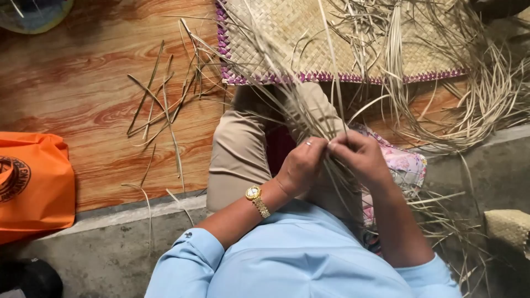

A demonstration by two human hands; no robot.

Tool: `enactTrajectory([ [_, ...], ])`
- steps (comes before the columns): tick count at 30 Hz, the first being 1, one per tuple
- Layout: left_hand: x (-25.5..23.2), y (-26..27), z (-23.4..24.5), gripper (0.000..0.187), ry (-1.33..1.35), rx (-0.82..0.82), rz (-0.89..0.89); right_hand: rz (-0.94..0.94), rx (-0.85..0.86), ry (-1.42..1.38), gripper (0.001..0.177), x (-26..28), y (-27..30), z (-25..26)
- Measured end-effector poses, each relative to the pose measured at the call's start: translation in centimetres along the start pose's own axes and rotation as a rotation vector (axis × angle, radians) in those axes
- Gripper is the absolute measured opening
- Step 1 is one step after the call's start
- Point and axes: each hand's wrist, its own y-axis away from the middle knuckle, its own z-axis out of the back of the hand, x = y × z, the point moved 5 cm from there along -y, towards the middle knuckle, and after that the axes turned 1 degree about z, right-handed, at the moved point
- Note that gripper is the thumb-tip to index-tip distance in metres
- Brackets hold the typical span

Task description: Weaving and braiding dried straw strands to create a traditional craft item or mat.

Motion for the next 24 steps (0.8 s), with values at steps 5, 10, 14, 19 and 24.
enactTrajectory([
  [5,1.1,-0.9,0.9,0.011,0.136,0.035,0.129,0.115,0.113,-0.284,0.014,3.8,0.4,2.4],
  [10,2.7,-0.4,0.1,0.007,0.434,0.039,0.417,0.610,0.157,0.452,0.025,5.2,-2.0,3.0],
  [14,2.2,-1.6,0.6,0.018,0.357,0.024,0.401,0.505,0.225,0.655,0.015,2.3,-2.2,2.3],
  [19,2.6,-1.3,-0.3,0.019,0.382,0.021,0.434,0.451,0.199,0.671,0.023,0.4,-0.8,1.3],
  [24,3.9,-0.1,-1.0,0.024,0.382,0.092,0.564,0.364,0.129,0.642,0.017,-0.9,-0.3,2.1],
])
